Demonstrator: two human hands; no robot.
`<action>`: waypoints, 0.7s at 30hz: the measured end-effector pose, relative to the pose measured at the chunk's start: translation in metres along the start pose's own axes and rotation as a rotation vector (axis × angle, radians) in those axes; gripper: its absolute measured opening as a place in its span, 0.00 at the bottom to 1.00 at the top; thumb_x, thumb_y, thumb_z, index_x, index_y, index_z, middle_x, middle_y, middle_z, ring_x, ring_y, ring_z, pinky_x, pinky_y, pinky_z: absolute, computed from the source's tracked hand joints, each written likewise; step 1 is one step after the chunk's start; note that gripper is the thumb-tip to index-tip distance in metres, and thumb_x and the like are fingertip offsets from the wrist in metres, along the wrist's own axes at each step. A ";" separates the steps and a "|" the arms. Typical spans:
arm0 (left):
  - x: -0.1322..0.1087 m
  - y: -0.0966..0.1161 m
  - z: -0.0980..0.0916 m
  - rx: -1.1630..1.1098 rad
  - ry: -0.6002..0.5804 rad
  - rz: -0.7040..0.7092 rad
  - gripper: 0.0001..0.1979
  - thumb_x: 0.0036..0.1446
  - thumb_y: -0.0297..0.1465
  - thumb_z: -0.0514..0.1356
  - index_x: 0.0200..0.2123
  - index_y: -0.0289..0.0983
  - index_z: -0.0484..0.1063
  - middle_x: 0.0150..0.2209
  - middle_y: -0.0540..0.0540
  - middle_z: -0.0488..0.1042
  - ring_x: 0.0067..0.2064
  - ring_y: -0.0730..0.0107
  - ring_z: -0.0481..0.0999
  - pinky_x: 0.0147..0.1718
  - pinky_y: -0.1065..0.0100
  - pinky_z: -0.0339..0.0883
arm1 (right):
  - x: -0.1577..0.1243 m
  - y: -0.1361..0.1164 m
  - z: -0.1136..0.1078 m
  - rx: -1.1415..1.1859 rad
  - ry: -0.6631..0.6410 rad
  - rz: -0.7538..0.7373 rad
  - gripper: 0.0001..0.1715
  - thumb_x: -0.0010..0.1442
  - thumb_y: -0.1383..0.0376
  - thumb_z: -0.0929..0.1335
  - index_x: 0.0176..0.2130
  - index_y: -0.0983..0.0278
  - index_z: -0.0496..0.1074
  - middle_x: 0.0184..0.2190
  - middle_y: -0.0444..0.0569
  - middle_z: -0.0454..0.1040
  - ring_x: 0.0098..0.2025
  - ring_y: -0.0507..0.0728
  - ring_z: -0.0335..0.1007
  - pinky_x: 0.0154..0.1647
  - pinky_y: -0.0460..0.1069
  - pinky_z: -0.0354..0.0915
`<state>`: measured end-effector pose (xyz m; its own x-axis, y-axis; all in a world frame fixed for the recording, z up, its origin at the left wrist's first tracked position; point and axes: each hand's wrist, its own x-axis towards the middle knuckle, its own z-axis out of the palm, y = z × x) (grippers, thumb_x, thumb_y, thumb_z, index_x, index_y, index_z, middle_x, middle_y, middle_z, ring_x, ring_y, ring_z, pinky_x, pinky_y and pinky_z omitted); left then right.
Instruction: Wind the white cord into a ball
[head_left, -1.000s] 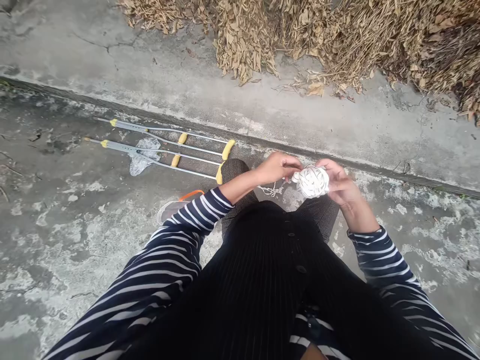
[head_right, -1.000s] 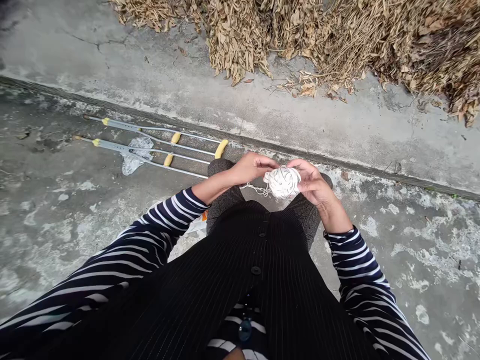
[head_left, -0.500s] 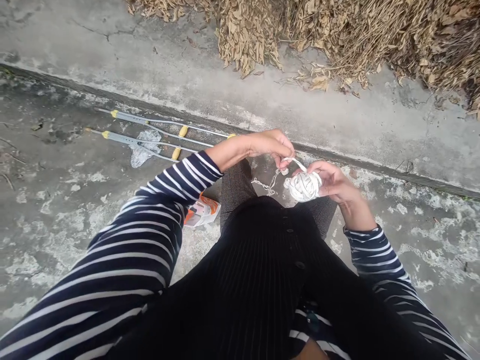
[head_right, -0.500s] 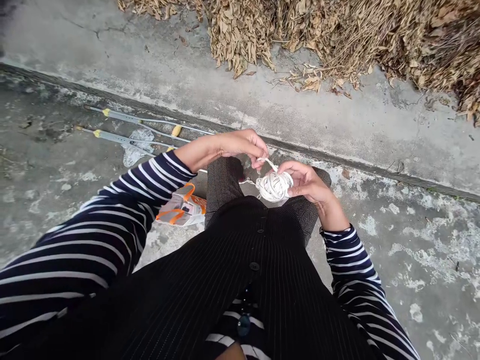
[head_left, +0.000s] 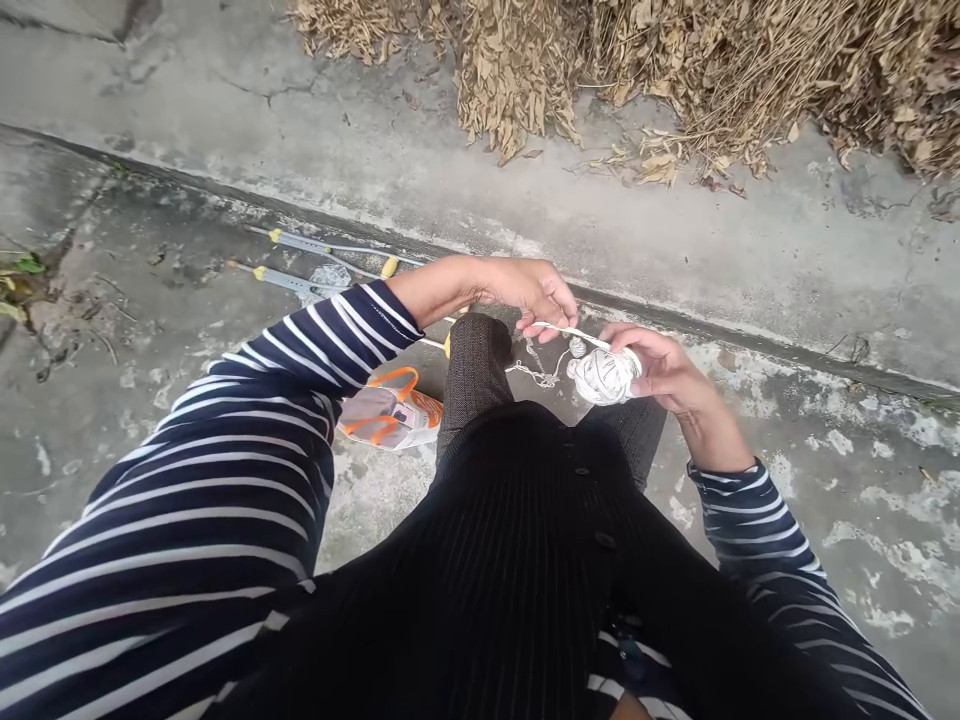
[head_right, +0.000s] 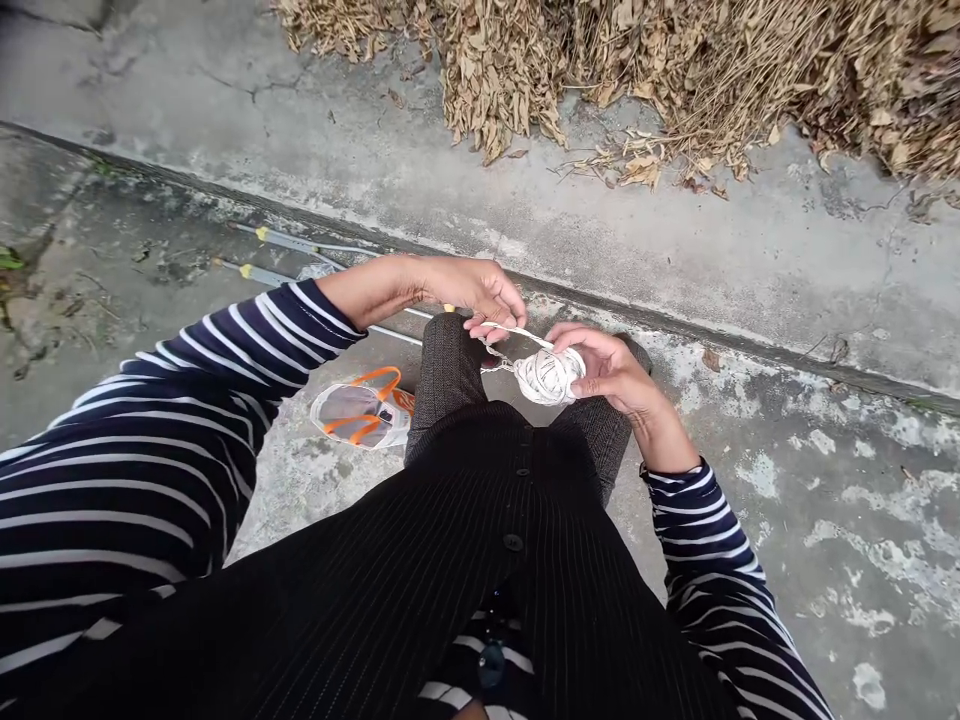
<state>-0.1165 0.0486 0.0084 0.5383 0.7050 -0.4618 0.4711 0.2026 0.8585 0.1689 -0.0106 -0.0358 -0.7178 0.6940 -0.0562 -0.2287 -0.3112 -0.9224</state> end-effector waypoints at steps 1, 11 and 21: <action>0.004 0.000 -0.002 -0.005 -0.002 0.004 0.05 0.44 0.27 0.74 0.27 0.39 0.82 0.24 0.48 0.77 0.29 0.67 0.77 0.30 0.67 0.67 | 0.001 0.001 -0.002 0.018 -0.020 0.005 0.25 0.42 0.62 0.85 0.41 0.58 0.82 0.49 0.47 0.76 0.48 0.57 0.72 0.48 0.50 0.69; 0.009 -0.011 0.046 -0.348 -0.012 0.110 0.10 0.52 0.28 0.70 0.41 0.37 0.83 0.39 0.43 0.83 0.41 0.66 0.83 0.40 0.67 0.74 | 0.000 0.021 -0.017 0.188 0.049 0.058 0.29 0.41 0.65 0.84 0.44 0.57 0.79 0.54 0.47 0.75 0.39 0.55 0.75 0.25 0.45 0.72; -0.014 -0.061 0.115 -0.426 0.372 0.220 0.14 0.55 0.36 0.71 0.42 0.34 0.82 0.41 0.44 0.83 0.41 0.69 0.80 0.43 0.67 0.72 | -0.007 0.037 0.009 0.172 0.016 0.099 0.27 0.44 0.65 0.83 0.44 0.60 0.78 0.50 0.49 0.78 0.35 0.52 0.74 0.26 0.44 0.72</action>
<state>-0.0724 -0.0515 -0.0634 0.2744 0.9361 -0.2202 0.0139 0.2251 0.9742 0.1600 -0.0330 -0.0666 -0.7322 0.6642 -0.1506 -0.2674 -0.4837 -0.8334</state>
